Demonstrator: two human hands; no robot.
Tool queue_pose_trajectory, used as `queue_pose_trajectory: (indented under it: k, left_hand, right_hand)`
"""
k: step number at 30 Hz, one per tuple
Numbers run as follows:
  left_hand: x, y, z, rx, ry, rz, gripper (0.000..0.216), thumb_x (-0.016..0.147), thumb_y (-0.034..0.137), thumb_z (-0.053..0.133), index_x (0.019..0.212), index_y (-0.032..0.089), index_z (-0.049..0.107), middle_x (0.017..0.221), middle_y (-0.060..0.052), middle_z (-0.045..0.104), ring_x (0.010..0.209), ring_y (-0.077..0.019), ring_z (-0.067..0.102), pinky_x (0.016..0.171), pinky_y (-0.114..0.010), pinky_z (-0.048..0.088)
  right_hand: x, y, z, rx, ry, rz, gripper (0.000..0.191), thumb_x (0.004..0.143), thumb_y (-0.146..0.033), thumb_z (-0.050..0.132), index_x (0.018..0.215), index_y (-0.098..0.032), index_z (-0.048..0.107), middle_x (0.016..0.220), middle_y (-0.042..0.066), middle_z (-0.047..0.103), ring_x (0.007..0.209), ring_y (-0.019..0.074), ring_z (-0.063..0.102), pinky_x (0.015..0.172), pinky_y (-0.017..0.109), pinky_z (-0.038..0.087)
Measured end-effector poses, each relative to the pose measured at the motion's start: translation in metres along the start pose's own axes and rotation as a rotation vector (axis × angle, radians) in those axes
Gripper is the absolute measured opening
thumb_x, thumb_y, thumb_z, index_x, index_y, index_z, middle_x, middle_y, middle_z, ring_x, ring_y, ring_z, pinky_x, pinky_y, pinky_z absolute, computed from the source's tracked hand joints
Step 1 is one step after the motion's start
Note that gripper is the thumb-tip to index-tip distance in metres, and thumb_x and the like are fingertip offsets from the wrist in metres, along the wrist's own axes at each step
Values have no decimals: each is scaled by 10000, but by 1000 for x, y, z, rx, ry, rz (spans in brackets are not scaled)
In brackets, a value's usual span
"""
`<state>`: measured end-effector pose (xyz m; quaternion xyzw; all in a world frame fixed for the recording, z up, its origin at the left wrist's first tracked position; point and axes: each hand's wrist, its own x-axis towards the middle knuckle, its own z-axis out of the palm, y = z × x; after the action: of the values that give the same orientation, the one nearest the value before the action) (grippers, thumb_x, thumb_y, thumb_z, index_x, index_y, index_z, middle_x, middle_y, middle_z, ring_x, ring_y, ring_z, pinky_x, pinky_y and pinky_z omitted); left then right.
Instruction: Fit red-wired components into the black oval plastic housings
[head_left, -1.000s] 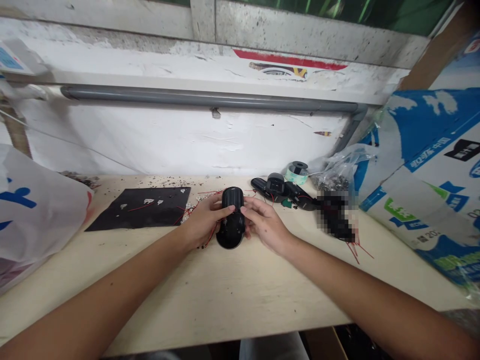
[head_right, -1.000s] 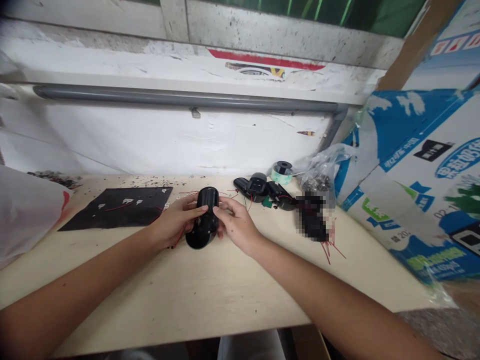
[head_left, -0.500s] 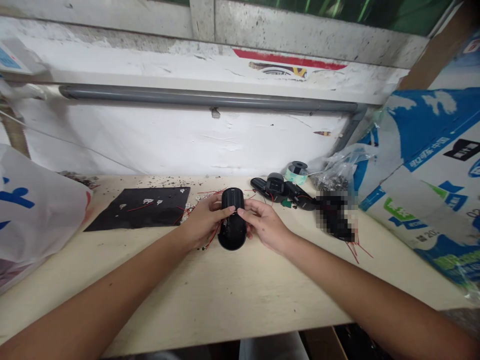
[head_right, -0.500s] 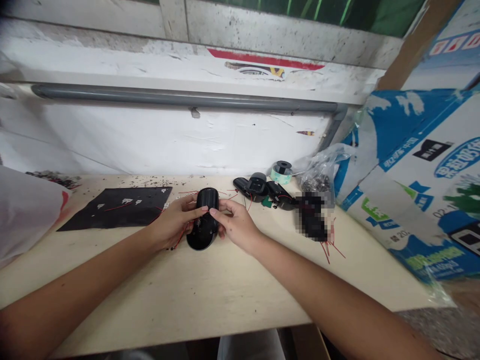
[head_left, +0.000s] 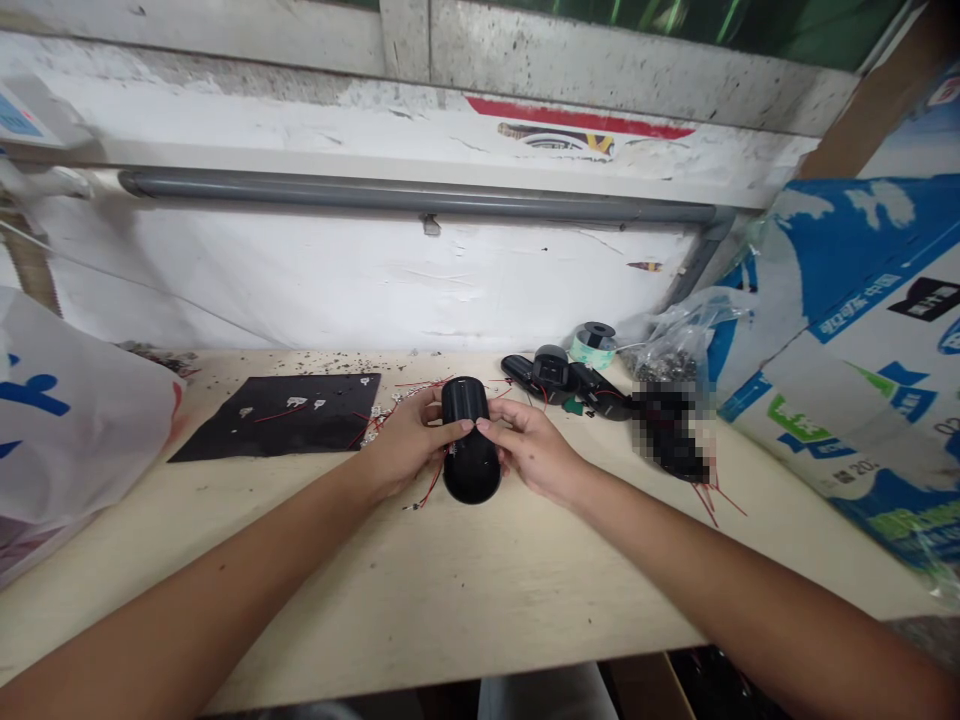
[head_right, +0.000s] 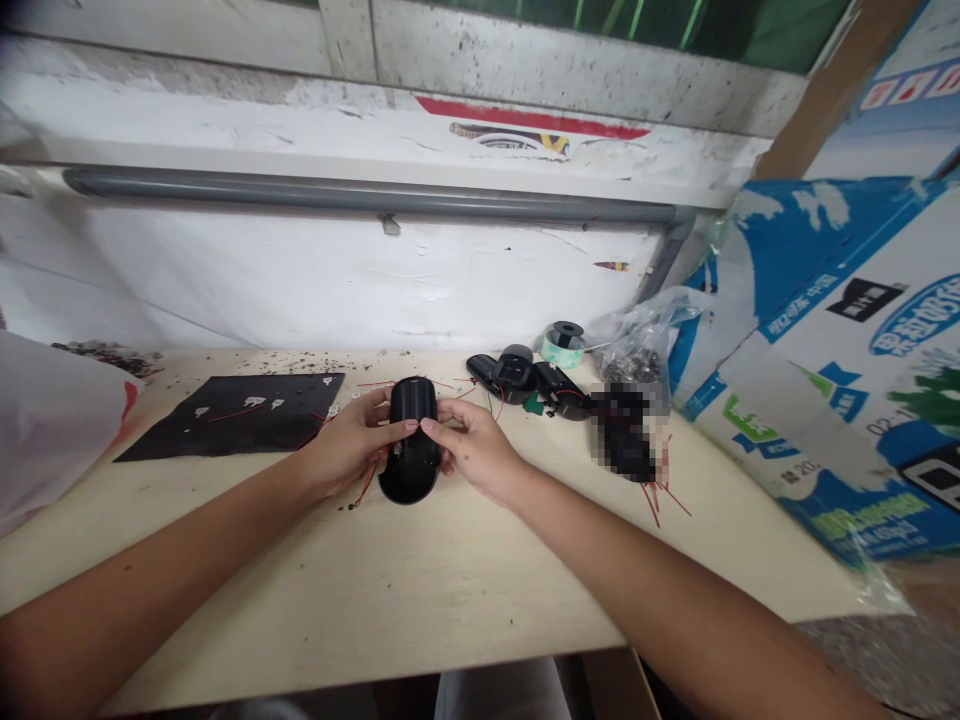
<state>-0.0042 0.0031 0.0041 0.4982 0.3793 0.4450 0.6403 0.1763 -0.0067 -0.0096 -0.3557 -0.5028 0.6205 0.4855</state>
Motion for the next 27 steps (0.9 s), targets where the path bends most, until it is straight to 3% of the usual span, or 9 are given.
queue_pose_trajectory:
  k: [12, 27]
  left_hand:
    - [0, 0, 1, -26, -87, 49, 548, 706, 249, 861, 1191, 123, 638, 1114, -147, 712, 996, -254, 690, 924, -401, 521]
    - [-3, 4, 2, 69, -95, 26, 431, 734, 278, 842, 1099, 118, 679, 1112, -155, 715, 983, -263, 691, 864, -374, 528]
  right_hand:
    - [-4, -3, 2, -20, -30, -3, 416, 701, -472, 841, 922, -147, 705, 558, -47, 551, 383, 77, 429, 310, 215, 384]
    - [-6, -3, 1, -39, -32, -56, 397, 686, -464, 862, 882, -149, 723, 563, -47, 558, 364, 74, 455, 290, 207, 412]
